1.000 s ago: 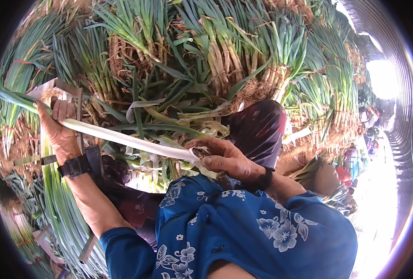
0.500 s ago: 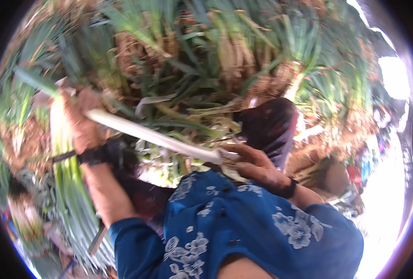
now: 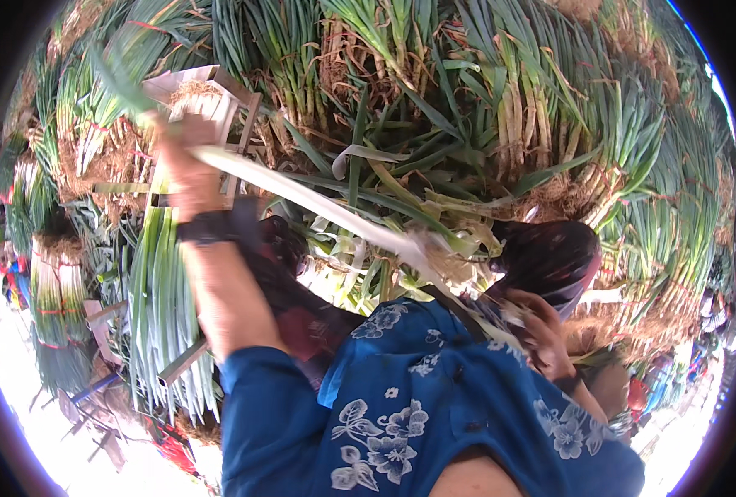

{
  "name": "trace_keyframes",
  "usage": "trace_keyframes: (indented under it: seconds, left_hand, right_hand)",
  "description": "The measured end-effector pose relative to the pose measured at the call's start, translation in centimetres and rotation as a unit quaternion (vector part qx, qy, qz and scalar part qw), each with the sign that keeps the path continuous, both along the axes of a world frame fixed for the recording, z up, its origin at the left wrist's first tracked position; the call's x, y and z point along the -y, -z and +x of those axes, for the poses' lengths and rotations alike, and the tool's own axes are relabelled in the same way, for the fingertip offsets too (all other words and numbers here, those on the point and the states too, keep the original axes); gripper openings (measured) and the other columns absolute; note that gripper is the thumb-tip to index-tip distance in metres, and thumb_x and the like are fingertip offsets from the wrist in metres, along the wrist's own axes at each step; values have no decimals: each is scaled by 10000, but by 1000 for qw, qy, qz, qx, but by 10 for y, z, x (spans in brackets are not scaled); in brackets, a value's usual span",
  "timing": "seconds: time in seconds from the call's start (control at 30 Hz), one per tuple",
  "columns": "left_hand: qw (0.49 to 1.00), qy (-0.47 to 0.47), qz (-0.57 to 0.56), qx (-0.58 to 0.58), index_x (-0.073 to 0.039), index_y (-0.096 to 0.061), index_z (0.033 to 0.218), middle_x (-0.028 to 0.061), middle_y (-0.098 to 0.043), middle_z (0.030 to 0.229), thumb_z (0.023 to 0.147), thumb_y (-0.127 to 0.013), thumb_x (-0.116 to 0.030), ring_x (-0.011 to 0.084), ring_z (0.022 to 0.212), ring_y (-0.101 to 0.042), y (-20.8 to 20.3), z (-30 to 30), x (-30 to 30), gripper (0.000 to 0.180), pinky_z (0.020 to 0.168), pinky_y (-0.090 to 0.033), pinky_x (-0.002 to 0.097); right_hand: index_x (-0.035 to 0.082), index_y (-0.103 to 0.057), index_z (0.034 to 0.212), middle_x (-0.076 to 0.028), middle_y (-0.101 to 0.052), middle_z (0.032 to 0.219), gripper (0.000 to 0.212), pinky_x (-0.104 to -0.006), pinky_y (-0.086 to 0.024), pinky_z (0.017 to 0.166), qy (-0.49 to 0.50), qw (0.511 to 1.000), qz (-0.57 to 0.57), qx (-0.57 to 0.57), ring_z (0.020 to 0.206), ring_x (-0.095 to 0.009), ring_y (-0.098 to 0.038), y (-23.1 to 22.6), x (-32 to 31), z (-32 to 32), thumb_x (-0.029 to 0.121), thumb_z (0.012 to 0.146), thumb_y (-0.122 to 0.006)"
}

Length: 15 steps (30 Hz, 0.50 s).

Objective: The person peels the outer layers from green onions by hand, places the cleaned onions into a metal tray, and clears away the discarded peels. Then, the person gathers more uncleaned green onions from a pile to repeat the process.

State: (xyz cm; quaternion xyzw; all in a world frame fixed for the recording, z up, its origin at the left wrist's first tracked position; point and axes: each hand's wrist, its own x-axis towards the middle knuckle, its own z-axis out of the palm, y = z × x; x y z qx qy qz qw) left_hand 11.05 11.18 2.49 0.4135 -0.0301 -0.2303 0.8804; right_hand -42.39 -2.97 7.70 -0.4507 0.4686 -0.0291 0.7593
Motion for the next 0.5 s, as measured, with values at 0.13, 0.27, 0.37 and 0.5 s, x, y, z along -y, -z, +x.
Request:
trace_keyframes:
  seconds: [0.13,0.27,0.37,0.5]
  left_hand:
    - [995,-69,-62,-46,-92,-396,700,-34,-298,484,869,-597,-411,89,415,-276,-41,8,-36,413,439,-236,253]
    - [999,-43,-20,4,-34,-506,785,-36,-300,516,815,-681,-357,91,460,-296,-34,-10,-16,368,480,-256,247]
    - [996,-36,79,23,-34,-508,853,-26,-344,575,813,-694,-372,94,485,-304,-23,-13,-16,387,472,-272,244]
    - [989,-17,145,11,-43,-505,891,-12,-395,644,841,-681,-305,106,532,-363,-17,-18,13,319,482,-310,247]
  right_hand:
    - [15,-553,1079,20,-573,789,288,-158,-232,413,140,985,-71,-78,469,10,-339,-1,14,-15,212,869,-540]
    - [35,-551,987,21,-430,575,177,-177,-262,413,146,984,-91,49,450,-41,-361,6,51,64,184,893,-559]
    - [22,-506,1227,-66,-602,1011,386,-262,-492,660,26,991,43,122,775,-123,-579,21,66,120,196,889,-572]
    - [72,-454,1317,-197,-579,1180,558,-390,-437,923,-592,694,-397,-102,1029,-330,-585,87,100,156,338,844,-586]
